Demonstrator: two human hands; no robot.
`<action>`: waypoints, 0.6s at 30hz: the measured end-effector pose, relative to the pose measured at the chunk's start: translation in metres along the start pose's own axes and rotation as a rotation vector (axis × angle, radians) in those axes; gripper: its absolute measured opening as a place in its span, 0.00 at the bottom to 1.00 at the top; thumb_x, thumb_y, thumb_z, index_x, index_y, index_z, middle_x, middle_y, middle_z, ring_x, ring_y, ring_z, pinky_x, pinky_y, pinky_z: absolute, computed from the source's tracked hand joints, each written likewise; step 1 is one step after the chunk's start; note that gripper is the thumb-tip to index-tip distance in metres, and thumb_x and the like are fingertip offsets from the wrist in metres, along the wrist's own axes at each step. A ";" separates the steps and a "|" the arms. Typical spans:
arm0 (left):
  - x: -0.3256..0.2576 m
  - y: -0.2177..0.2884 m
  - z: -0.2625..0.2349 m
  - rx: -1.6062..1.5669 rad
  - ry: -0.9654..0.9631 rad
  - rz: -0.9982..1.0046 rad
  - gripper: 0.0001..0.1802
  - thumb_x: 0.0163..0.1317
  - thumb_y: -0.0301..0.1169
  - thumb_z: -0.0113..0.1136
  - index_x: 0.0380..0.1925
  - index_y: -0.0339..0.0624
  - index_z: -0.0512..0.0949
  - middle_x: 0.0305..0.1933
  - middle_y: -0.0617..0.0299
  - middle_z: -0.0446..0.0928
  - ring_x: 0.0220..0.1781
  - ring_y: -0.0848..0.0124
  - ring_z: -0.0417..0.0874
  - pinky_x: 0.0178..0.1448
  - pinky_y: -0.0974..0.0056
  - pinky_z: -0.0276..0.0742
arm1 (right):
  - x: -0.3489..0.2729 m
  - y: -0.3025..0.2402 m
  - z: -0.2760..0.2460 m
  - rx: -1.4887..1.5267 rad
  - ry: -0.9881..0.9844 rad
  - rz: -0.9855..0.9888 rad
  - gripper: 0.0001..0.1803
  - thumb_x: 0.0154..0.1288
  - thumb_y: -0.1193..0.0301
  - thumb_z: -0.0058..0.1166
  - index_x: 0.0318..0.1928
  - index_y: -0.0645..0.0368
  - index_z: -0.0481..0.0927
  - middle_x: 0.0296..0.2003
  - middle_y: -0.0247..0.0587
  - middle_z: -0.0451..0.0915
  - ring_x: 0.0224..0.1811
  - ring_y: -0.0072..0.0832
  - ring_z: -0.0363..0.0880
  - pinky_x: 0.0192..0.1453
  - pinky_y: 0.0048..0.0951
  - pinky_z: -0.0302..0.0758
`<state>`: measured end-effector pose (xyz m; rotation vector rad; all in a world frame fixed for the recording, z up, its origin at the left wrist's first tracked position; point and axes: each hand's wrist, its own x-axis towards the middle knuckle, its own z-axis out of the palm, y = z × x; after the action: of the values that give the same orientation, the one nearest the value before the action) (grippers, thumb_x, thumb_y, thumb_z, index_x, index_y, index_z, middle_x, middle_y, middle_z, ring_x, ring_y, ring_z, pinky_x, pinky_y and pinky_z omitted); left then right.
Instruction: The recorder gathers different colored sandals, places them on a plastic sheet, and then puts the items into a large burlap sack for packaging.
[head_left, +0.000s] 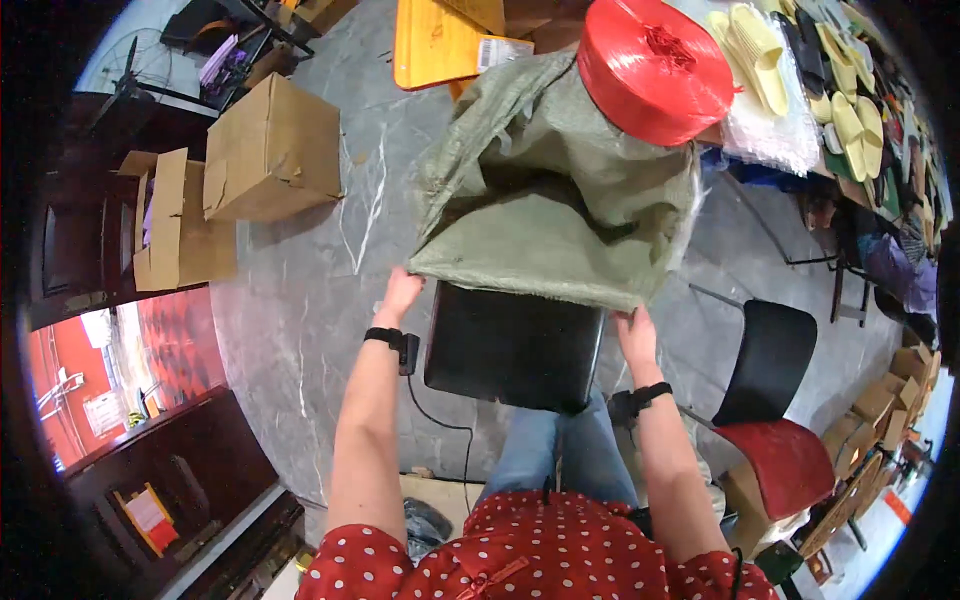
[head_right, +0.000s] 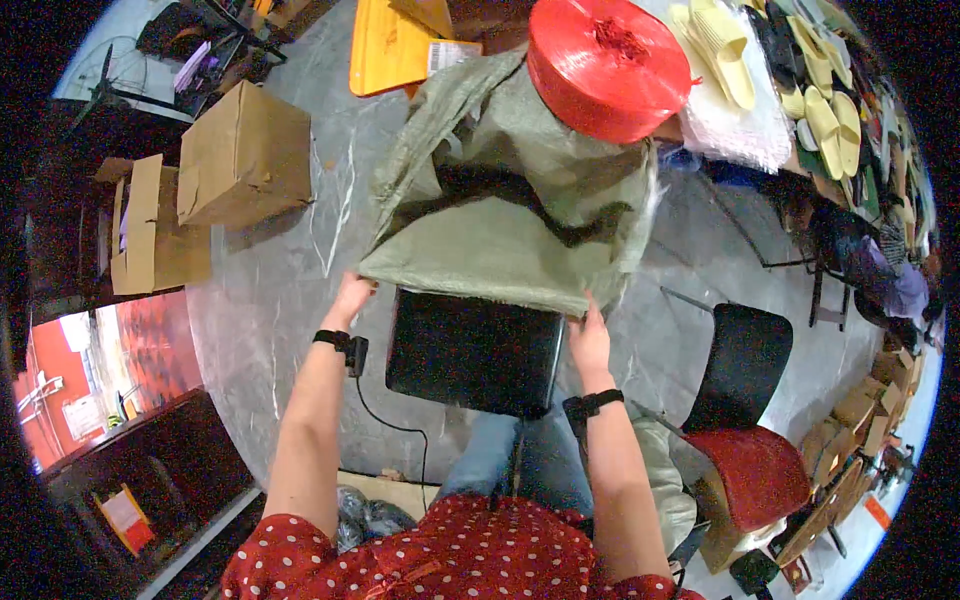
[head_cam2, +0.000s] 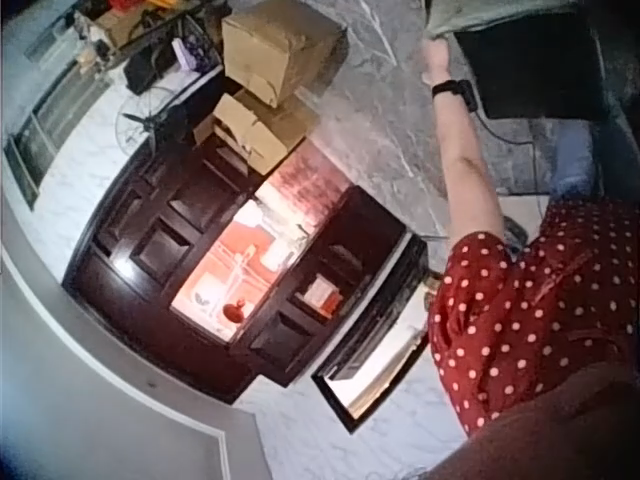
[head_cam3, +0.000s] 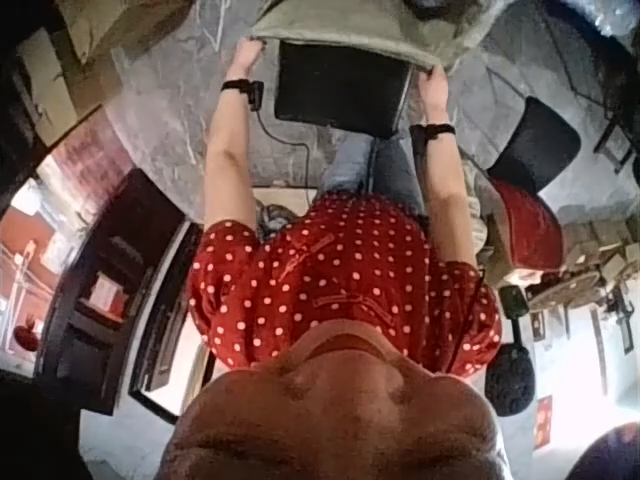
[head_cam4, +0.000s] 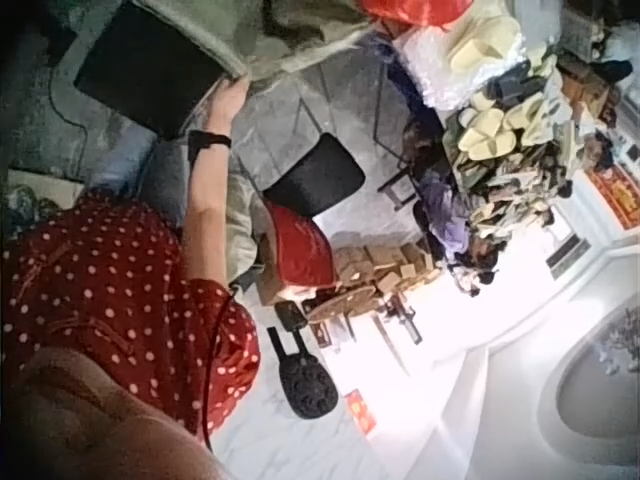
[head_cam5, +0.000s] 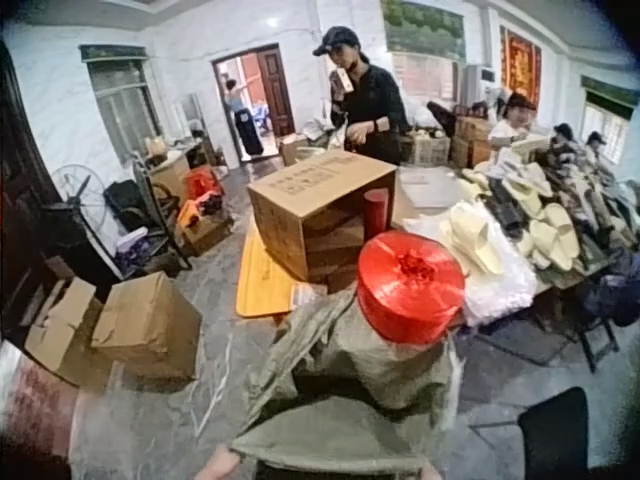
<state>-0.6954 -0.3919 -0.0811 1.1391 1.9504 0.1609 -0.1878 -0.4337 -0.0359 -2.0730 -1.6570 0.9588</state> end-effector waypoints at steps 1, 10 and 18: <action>-0.007 0.008 0.008 -0.135 -0.010 -0.039 0.23 0.57 0.26 0.53 0.55 0.36 0.75 0.41 0.58 0.82 0.39 0.69 0.82 0.40 0.63 0.77 | -0.001 -0.004 -0.001 -0.008 -0.008 -0.003 0.34 0.62 0.72 0.57 0.68 0.49 0.62 0.48 0.56 0.79 0.46 0.49 0.80 0.47 0.45 0.76; -0.085 0.079 -0.018 -1.032 0.112 0.057 0.28 0.64 0.29 0.60 0.64 0.43 0.68 0.52 0.64 0.75 0.51 0.74 0.77 0.51 0.67 0.75 | -0.030 -0.039 -0.042 1.000 0.083 0.179 0.33 0.62 0.73 0.50 0.69 0.57 0.62 0.61 0.38 0.71 0.58 0.25 0.72 0.57 0.28 0.70; -0.085 0.085 -0.002 -0.931 0.191 0.117 0.26 0.63 0.25 0.60 0.63 0.38 0.71 0.51 0.64 0.77 0.49 0.74 0.77 0.52 0.68 0.74 | -0.015 -0.036 -0.031 0.946 0.119 0.507 0.21 0.66 0.70 0.59 0.56 0.57 0.67 0.50 0.36 0.74 0.49 0.23 0.73 0.50 0.22 0.70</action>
<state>-0.6225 -0.4072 0.0125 0.6074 1.6329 1.1392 -0.1951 -0.4327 0.0132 -1.7818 -0.4075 1.3717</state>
